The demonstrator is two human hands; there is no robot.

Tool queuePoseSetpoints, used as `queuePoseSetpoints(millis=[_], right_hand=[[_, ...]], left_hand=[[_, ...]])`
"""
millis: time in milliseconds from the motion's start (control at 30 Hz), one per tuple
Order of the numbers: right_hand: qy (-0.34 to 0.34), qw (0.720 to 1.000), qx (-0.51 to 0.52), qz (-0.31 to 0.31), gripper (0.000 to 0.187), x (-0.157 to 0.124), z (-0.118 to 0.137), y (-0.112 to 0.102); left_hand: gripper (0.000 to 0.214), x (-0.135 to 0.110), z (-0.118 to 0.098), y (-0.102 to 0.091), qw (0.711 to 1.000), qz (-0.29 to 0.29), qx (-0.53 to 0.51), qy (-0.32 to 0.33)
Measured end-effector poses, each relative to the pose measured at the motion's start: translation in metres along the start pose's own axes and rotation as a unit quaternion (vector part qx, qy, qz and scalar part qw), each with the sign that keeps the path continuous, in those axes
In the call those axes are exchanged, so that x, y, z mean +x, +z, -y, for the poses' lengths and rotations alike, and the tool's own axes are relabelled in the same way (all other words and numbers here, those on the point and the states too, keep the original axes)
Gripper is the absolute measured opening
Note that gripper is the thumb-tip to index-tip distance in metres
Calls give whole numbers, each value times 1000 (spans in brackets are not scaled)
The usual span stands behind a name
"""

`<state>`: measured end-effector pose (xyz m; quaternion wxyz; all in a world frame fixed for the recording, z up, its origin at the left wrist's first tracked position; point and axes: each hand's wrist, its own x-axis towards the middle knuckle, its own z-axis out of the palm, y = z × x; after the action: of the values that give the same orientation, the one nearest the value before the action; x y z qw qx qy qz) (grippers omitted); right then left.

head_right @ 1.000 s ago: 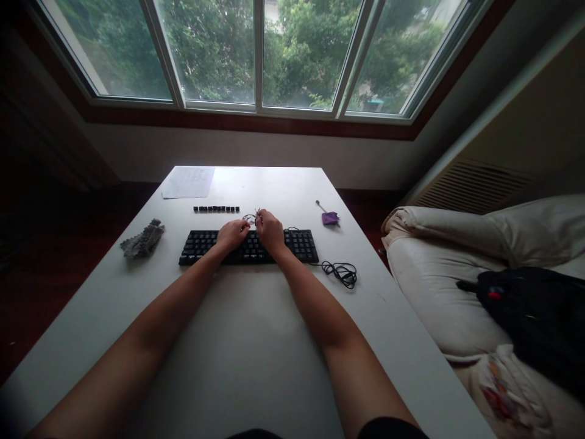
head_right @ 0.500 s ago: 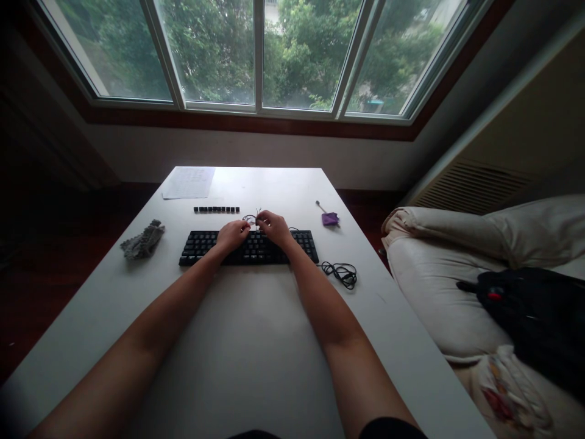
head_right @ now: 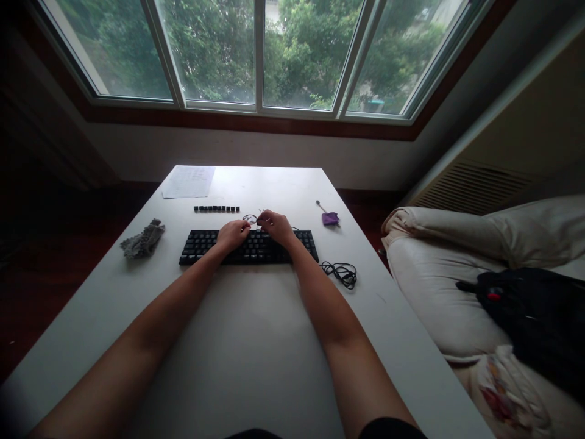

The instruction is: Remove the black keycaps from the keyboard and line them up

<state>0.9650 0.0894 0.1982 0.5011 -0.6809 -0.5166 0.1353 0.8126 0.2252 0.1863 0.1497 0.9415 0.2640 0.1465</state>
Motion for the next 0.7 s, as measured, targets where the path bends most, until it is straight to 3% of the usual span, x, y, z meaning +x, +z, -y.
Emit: queuePoseSetpoints(millis=[233,500,700], right_hand=[[4,997,83,6,29,0,-15,-6],[46,993,107,-35,30,2,-18,2],[84,974,201,-69,42,3,-23,-3]], left_hand=[[25,-2,0,-3,1000,1,0,9],[25,-1,1,-2,1000,2,4,7],[23,-1,2,0,999,-4,-37,29]])
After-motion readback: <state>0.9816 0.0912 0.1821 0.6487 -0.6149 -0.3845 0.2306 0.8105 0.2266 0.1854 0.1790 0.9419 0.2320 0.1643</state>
